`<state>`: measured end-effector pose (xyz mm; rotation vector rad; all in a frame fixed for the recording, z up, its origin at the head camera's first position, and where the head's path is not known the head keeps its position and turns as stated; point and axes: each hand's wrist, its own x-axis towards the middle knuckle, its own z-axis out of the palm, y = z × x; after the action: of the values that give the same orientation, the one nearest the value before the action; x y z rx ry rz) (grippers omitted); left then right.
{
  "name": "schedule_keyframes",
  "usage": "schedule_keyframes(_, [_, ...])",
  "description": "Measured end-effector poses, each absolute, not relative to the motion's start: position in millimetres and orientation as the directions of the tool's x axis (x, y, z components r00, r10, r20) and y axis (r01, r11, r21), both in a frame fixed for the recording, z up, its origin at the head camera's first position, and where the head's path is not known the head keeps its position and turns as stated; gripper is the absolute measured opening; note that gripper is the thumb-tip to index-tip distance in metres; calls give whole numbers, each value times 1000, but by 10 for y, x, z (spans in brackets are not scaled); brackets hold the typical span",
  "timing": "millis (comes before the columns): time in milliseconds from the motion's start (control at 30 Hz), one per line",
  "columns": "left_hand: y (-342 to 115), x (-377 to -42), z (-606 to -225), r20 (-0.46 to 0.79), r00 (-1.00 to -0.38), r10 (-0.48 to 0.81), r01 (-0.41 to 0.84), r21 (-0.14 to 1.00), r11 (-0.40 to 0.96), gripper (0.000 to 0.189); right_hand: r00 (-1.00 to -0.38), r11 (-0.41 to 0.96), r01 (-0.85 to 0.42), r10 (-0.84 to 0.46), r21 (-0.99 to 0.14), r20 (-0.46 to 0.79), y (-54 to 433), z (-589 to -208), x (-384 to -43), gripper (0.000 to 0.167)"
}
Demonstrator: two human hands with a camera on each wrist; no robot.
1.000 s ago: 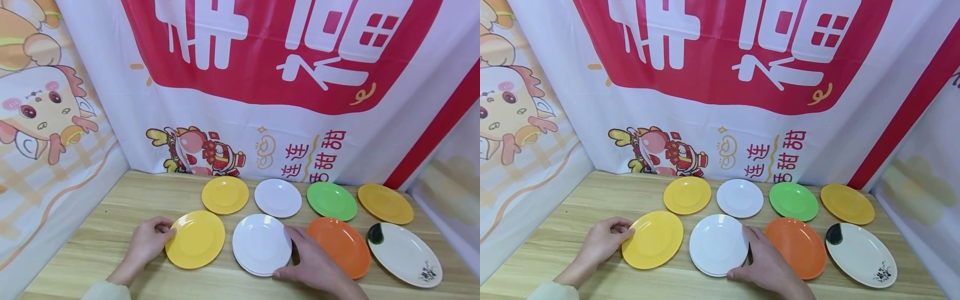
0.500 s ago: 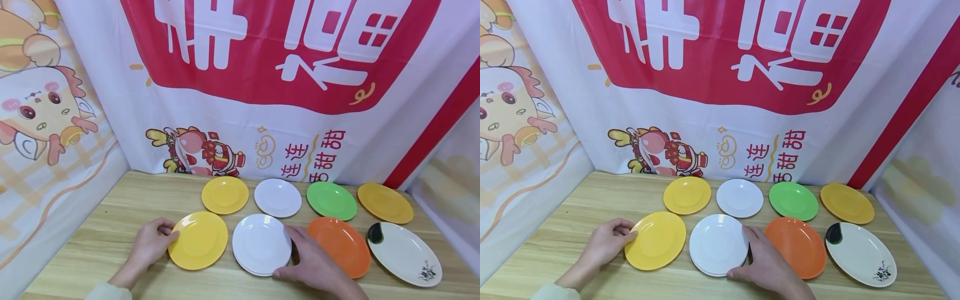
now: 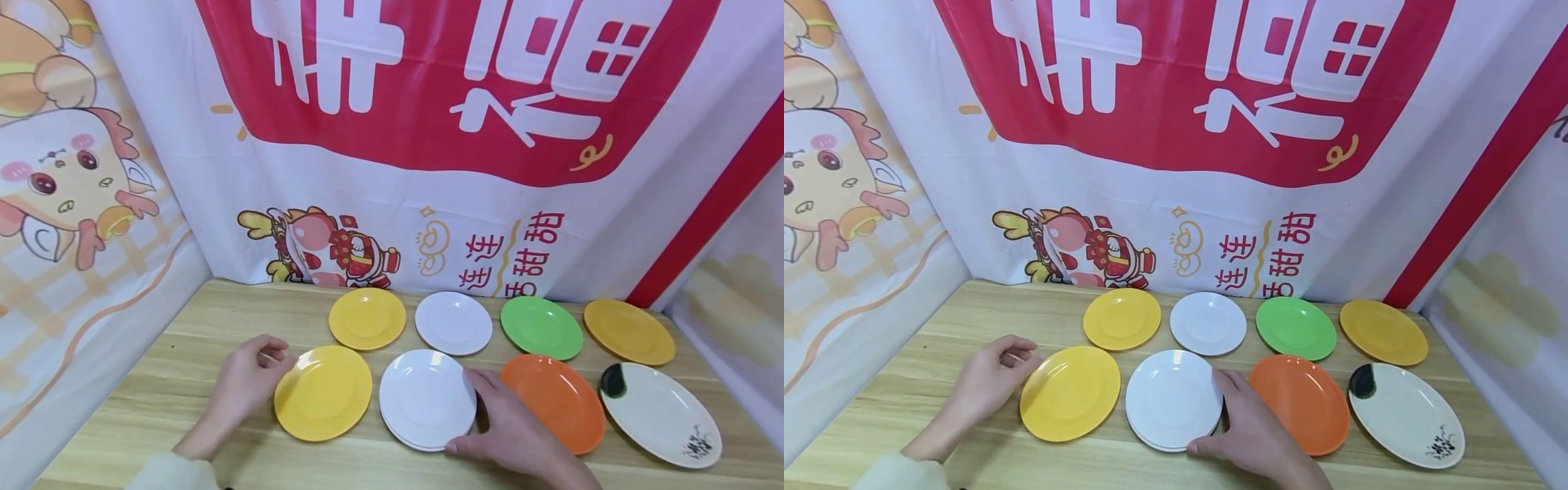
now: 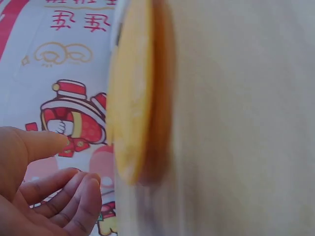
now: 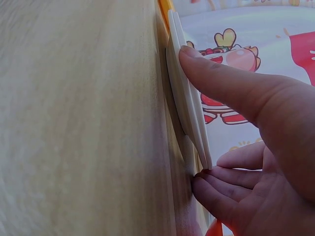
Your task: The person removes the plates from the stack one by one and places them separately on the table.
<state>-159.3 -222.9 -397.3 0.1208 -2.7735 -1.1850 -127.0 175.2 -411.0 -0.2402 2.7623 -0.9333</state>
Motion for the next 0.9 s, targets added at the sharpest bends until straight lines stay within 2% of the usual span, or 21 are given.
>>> schedule_keyframes(233, [-2012,-1579,-3804,8,-999,-45,-19,824,566,25,-963,787,-74,-215,-612,-160,1764,-4105,-1253,123])
schedule_keyframes(400, [-1782,-1508,-3766,-38,-999,-18,-41,852,522,17,-964,786,-73,-214,-614,-159,1764,-4102,-1260,124])
schedule_keyframes(567, [-1540,-1431,-3829,-40,-998,47,-12,873,488,10,-967,773,-95,-222,-627,-128,1780,-4112,-1253,123])
schedule_keyframes(900, [-1236,-1369,-3961,-48,-990,129,13,902,432,9,-965,763,-147,-251,-629,-79,1807,-4119,-1259,118])
